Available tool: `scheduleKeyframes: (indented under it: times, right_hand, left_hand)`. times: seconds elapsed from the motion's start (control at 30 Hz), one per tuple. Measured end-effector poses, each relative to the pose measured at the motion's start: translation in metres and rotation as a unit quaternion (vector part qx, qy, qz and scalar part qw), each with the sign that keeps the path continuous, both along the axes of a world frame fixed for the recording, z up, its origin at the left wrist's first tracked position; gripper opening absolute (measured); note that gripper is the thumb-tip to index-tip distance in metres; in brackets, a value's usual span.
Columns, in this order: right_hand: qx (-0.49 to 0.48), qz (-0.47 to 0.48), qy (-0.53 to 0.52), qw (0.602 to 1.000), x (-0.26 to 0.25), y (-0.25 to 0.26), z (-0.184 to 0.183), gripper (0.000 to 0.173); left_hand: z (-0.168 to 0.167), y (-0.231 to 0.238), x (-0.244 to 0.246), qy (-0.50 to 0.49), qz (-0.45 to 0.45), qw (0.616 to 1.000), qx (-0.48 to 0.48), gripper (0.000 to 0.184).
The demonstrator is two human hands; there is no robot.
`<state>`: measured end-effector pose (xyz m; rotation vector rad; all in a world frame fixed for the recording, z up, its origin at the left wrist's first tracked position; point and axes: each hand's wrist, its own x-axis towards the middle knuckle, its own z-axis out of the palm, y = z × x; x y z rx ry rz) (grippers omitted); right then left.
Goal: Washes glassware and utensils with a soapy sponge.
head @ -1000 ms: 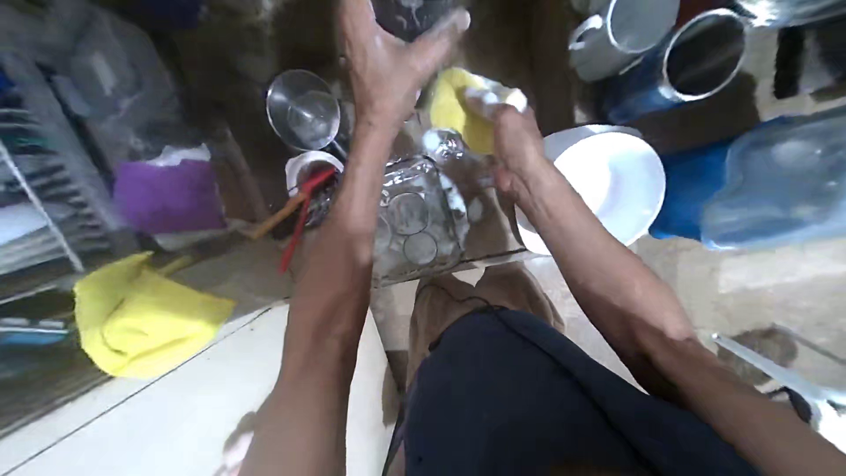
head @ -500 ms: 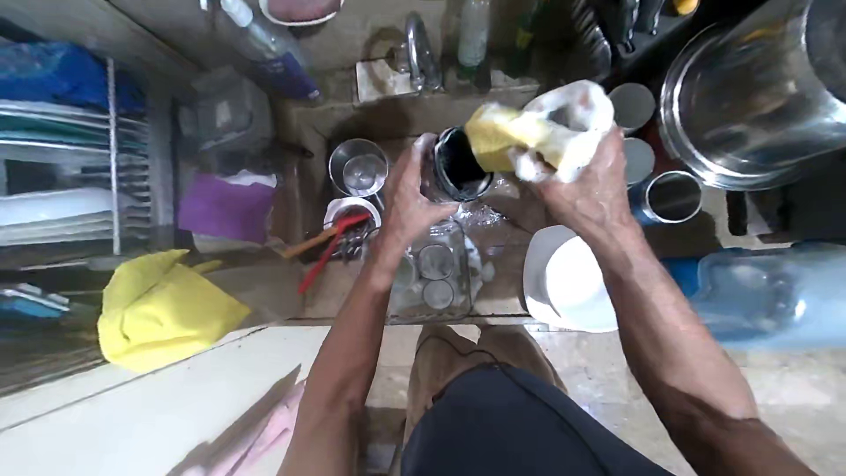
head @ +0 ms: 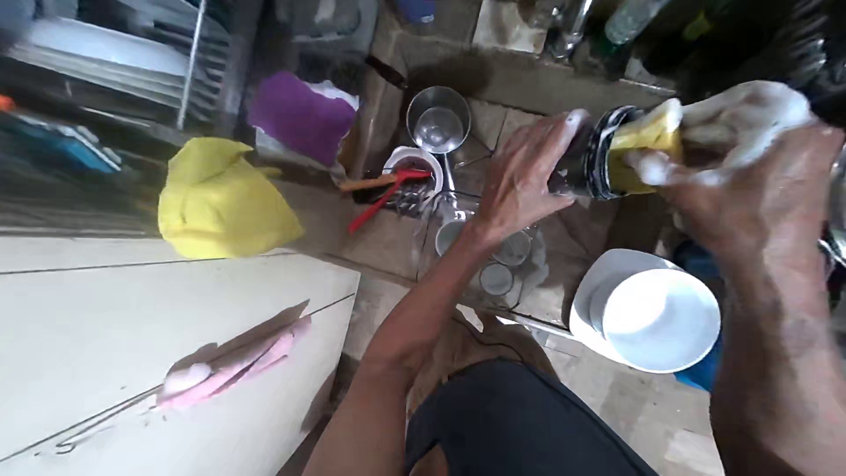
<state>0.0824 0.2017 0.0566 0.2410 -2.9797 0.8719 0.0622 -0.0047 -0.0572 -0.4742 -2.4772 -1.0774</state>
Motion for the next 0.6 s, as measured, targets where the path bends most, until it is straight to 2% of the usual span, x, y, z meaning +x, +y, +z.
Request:
scheduleKeyframes:
  times: [0.13, 0.27, 0.47, 0.53, 0.6]
  right_hand:
    - [-0.041, -0.015, -0.013, 0.999, -0.012, -0.019, -0.008, 0.052]
    - [-0.009, -0.01, -0.011, 1.0, -0.026, -0.046, -0.02, 0.036]
    - [-0.058, 0.119, -0.084, 0.988, -0.052, -0.043, -0.026, 0.043]
    - [-0.006, 0.171, -0.065, 0.983, -0.06, -0.036, -0.034, 0.041]
    - [0.025, 0.221, -0.002, 0.975, -0.069, -0.027, -0.046, 0.033]
  left_hand:
    - [-0.005, -0.011, -0.004, 0.007, 0.033, 0.999, -0.031, 0.08]
    - [-0.005, -0.015, -0.011, 0.002, 0.026, 1.0, -0.011, 0.08]
    - [-0.016, -0.05, -0.028, -0.03, 0.016, 0.999, 0.001, 0.081]
    - [-0.02, -0.061, -0.034, -0.057, -0.016, 0.998, 0.009, 0.085]
    - [-0.028, -0.073, -0.041, -0.086, -0.069, 0.994, 0.023, 0.091]
